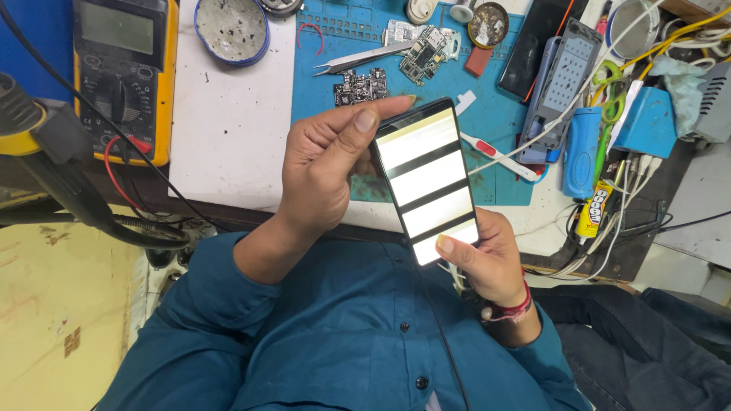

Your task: The person solders a phone motherboard on a workbench, holding the board with tweezers while applying a soldering iron to its components. They then pick up a smartphone, pry at its back cover, press the screen, and hold the phone up while its display lights up in stripes before setting it down and touching the opened phone body.

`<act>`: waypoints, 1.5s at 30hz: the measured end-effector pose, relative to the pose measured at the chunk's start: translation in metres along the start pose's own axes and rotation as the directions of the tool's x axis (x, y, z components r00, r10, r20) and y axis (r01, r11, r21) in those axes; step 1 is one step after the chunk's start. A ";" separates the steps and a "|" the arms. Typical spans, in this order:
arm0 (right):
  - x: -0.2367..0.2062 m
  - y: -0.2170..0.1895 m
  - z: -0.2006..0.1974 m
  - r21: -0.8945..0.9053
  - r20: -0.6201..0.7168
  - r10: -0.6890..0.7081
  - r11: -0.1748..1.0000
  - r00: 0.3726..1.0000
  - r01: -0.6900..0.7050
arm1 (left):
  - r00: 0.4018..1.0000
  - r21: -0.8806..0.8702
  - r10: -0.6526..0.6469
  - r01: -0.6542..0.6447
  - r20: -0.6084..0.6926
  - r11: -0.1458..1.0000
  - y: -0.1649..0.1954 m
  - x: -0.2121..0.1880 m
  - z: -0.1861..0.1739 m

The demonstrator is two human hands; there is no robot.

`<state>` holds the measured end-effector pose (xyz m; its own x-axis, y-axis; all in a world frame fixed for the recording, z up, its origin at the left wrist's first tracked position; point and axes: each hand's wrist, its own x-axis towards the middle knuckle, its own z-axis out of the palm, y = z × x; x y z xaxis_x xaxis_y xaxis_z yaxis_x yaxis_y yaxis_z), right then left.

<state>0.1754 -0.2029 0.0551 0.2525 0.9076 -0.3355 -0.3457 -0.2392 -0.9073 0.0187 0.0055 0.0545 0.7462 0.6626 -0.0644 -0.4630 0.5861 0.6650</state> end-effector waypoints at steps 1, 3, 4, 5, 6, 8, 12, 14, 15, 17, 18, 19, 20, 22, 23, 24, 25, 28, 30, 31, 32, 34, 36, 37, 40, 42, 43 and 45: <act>-0.001 -0.001 0.000 0.007 -0.002 -0.001 1.000 1.000 0.001 | 1.000 0.005 0.003 -0.003 0.003 1.000 0.000 0.000 0.000; -0.003 -0.002 0.001 0.018 -0.007 0.006 1.000 1.000 -0.006 | 1.000 0.015 0.007 -0.007 0.007 1.000 0.001 -0.001 0.000; -0.005 -0.003 0.001 0.021 -0.009 0.014 1.000 1.000 -0.013 | 1.000 0.002 -0.002 0.002 0.006 1.000 0.000 -0.001 0.001; -0.005 -0.004 0.001 0.024 -0.011 0.021 0.999 1.000 -0.021 | 1.000 -0.012 -0.010 0.010 0.005 1.000 0.000 -0.001 0.001; -0.006 -0.005 0.002 0.026 -0.010 0.017 1.000 1.000 -0.017 | 1.000 -0.025 -0.017 0.018 0.003 1.000 0.000 -0.001 0.001; -0.007 -0.006 0.002 0.032 -0.009 0.013 0.999 1.000 -0.012 | 1.000 -0.030 -0.023 0.023 0.003 0.999 0.000 -0.001 0.000; -0.008 -0.006 0.002 0.031 -0.007 0.005 0.999 1.000 -0.005 | 1.000 -0.026 -0.024 0.024 0.007 0.999 -0.001 0.000 -0.001; -0.008 -0.004 0.001 0.042 -0.010 0.016 0.999 1.000 -0.016 | 1.000 -0.023 -0.028 0.029 0.003 0.999 0.000 0.001 -0.002; -0.007 -0.002 0.000 0.035 -0.009 0.016 0.999 1.000 -0.016 | 1.000 -0.022 -0.030 0.031 0.003 0.999 0.000 0.001 -0.002; -0.006 0.002 -0.001 0.023 -0.011 0.015 1.000 1.000 -0.015 | 0.999 0.003 -0.030 0.030 -0.016 1.000 -0.001 0.002 -0.002; -0.005 0.005 -0.002 0.027 -0.023 0.027 0.999 0.999 -0.027 | 0.999 0.017 -0.031 0.031 -0.028 0.999 -0.001 0.001 -0.003; -0.004 0.007 -0.002 0.033 -0.036 0.043 0.999 0.998 -0.041 | 0.999 0.019 -0.030 0.031 -0.034 0.999 -0.001 0.001 -0.003; -0.003 0.010 -0.002 0.040 -0.052 0.059 0.998 0.997 -0.057 | 0.999 0.019 -0.031 0.032 -0.039 0.999 -0.002 0.001 -0.003; 0.000 0.012 -0.002 0.000 -0.092 0.017 1.000 0.996 -0.017 | 0.999 0.035 -0.021 0.023 -0.039 0.999 -0.002 0.002 -0.004; 0.002 0.012 -0.002 -0.022 -0.111 -0.007 1.000 0.994 0.005 | 0.999 0.050 -0.010 0.012 -0.032 0.999 -0.002 0.004 -0.005; 0.002 0.012 -0.003 -0.056 -0.112 0.012 0.998 0.994 -0.018 | 1.000 0.066 0.000 0.001 -0.026 0.998 -0.003 0.004 -0.005; 0.003 0.010 -0.003 -0.090 -0.114 0.035 0.995 0.993 -0.045 | 0.999 0.062 -0.002 0.004 -0.034 0.998 -0.003 0.005 -0.005; 0.006 0.009 -0.002 -0.008 -0.104 0.096 0.995 0.990 -0.098 | 0.999 0.057 -0.006 0.009 -0.051 0.998 -0.004 0.006 -0.006; 0.007 0.010 -0.001 0.051 -0.105 0.126 0.991 0.986 -0.121 | 0.998 0.066 -0.007 0.011 -0.060 0.998 -0.005 0.006 -0.009; 0.008 0.010 -0.001 0.053 -0.113 0.137 0.990 0.984 -0.131 | 0.998 0.051 -0.007 0.010 -0.061 0.999 -0.006 0.006 -0.010; 0.008 0.011 -0.002 0.054 -0.119 0.146 0.989 0.982 -0.141 | 0.998 0.037 -0.005 0.007 -0.063 0.999 -0.007 0.006 -0.011; 0.010 0.014 -0.002 -0.009 -0.130 0.081 0.997 0.988 -0.083 | 0.999 0.053 0.023 -0.021 -0.048 0.998 -0.011 0.007 -0.013; 0.015 0.017 -0.003 -0.046 -0.081 0.021 0.999 0.996 -0.025 | 0.998 0.097 0.059 -0.056 -0.033 0.994 -0.015 0.008 -0.015; 0.018 0.018 -0.002 -0.052 -0.030 -0.006 0.999 1.000 0.005 | 0.997 0.111 0.070 -0.066 -0.034 0.992 -0.017 0.008 -0.017; 0.025 0.015 -0.001 -0.304 0.042 -0.043 0.951 0.998 0.054 | 0.994 0.082 0.069 -0.061 -0.090 0.995 -0.020 0.007 -0.022; 0.025 0.007 0.000 -0.503 0.005 -0.060 0.862 0.998 0.055 | 0.989 0.039 0.069 -0.064 -0.134 0.997 -0.019 0.006 -0.029; 0.024 0.002 0.000 -0.582 -0.043 -0.080 0.812 0.996 0.040 | 0.986 0.024 0.087 -0.084 -0.139 0.996 -0.018 0.006 -0.032; 0.021 -0.010 0.000 -0.745 -0.118 -0.169 0.667 0.979 0.025 | 0.980 -0.011 0.118 -0.121 -0.161 0.993 -0.017 0.003 -0.039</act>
<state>0.1846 -0.1818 0.0576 0.4120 0.8878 -0.2051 0.4486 -0.3935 -0.8024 0.0102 0.0161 0.0139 0.5997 0.7934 -0.1043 -0.5551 0.5064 0.6599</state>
